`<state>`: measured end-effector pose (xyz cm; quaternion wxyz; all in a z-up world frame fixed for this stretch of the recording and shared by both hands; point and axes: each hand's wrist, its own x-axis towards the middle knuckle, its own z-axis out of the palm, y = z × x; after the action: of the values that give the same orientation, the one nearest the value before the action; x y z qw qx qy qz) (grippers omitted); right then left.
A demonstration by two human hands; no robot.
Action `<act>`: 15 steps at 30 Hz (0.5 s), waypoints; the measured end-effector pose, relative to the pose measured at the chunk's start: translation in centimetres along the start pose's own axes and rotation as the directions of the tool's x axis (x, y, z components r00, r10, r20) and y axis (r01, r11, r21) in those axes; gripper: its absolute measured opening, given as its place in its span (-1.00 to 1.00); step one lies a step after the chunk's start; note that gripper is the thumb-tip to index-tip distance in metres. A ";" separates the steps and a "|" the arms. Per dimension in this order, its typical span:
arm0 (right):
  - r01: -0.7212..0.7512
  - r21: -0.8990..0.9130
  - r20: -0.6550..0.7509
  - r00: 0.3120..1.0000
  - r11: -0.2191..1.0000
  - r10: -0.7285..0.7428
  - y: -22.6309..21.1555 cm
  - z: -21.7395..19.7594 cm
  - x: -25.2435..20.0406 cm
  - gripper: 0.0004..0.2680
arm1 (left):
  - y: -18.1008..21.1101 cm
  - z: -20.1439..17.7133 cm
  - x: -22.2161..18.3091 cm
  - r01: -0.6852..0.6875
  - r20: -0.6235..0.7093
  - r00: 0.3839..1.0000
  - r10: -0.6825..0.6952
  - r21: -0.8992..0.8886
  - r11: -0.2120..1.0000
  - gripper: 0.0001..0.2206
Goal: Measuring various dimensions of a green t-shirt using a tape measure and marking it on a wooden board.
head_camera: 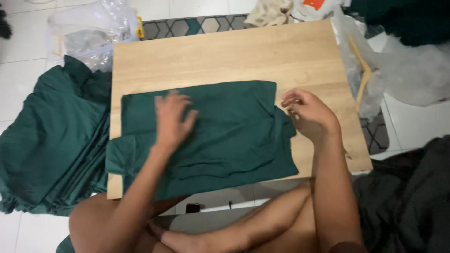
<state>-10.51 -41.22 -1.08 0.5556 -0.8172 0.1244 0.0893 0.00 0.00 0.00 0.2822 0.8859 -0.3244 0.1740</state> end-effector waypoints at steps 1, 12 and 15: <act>-0.005 0.001 -0.010 1.000 1.000 0.005 0.4 -0.1 0.2 -0.68 | 1.8 1.3 0.3 -0.008 0.003 1.000 0.008 -0.007 1.000 -0.79; 0.386 0.033 0.004 0.922 0.922 -0.386 2.8 -0.6 1.2 -0.83 | 10.5 9.9 3.4 -0.023 0.533 0.843 -0.070 0.167 0.986 -0.33; 0.352 0.167 -0.031 0.935 0.921 -0.352 0.9 -0.8 0.0 -0.80 | 10.1 10.1 3.3 -0.029 0.554 0.828 -0.084 0.193 0.981 -0.29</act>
<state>-10.79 -42.27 -1.57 0.6301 -0.7760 -0.0172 -0.0231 -3.07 -14.12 -2.35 0.0900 0.9256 -0.3615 -0.0665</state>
